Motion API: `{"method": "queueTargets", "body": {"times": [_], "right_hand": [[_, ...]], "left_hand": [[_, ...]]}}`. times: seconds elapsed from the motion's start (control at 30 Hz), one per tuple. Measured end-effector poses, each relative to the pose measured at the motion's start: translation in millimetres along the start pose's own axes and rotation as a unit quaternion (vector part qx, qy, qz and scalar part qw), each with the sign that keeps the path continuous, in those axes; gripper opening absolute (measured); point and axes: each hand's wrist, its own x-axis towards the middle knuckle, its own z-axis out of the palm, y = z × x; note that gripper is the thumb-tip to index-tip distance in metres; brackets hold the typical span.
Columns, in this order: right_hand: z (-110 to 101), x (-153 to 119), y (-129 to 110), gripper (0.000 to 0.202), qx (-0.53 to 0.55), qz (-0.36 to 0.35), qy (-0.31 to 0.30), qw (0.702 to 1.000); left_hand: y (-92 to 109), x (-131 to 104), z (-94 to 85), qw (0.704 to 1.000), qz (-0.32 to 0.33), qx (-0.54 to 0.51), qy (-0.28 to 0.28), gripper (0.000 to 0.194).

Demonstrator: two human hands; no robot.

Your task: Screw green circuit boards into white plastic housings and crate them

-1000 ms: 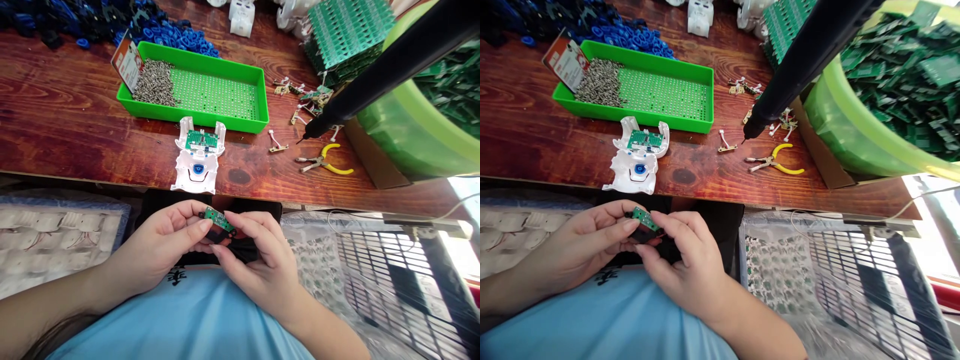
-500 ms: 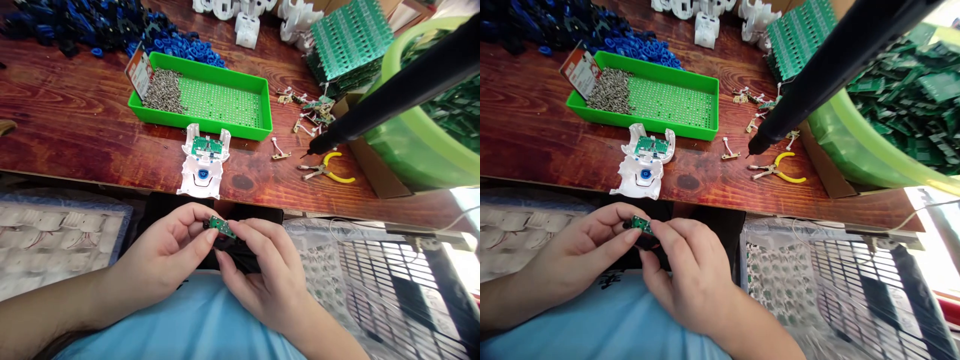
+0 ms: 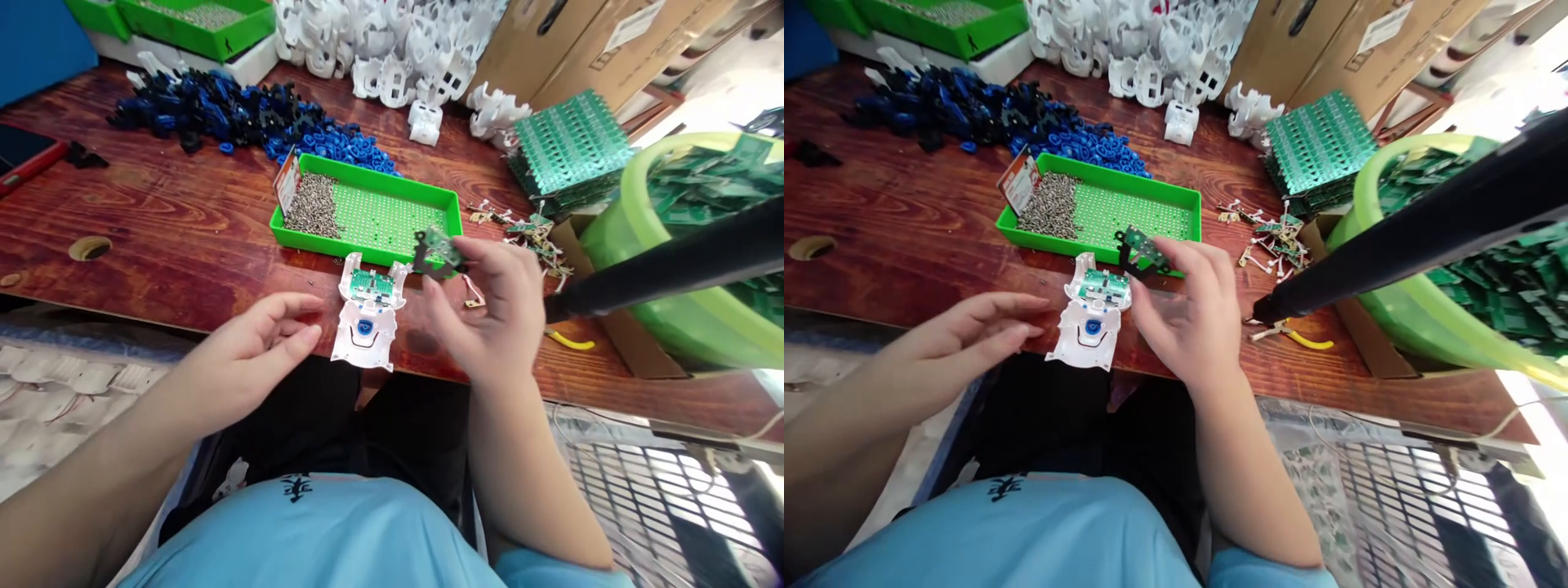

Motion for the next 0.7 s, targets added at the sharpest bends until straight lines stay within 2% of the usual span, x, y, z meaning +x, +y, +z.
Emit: {"method": "queueTargets", "body": {"times": [0.1,0.2,0.27,0.37,0.5,0.7], "right_hand": [[14.1,6.0,1.8,0.034,-0.014,-0.006,-0.057,0.998],[17.5,0.2,-3.0,0.033,0.006,0.025,-0.123,0.992],[16.1,-6.6,-6.3,0.033,0.035,0.057,-0.145,0.987],[13.4,-18.3,-9.5,0.033,0.088,0.125,-0.137,0.979],[14.1,-32.4,-11.8,0.037,0.169,0.223,-0.123,0.952],[18.3,-43.7,-21.6,0.036,0.258,0.294,-0.076,0.917]], "left_hand": [[-4.2,3.8,0.7,0.994,-0.058,-0.077,-0.058,0.054],[-2.5,3.7,3.2,0.980,-0.092,-0.130,-0.117,0.052],[-1.1,5.2,5.0,0.975,-0.098,-0.145,-0.137,0.053],[-0.3,8.5,8.8,0.970,-0.100,-0.164,-0.150,0.053],[0.4,9.5,15.8,0.971,-0.087,-0.174,-0.142,0.046],[0.8,4.9,29.0,0.977,-0.060,-0.153,-0.134,0.039]]}}
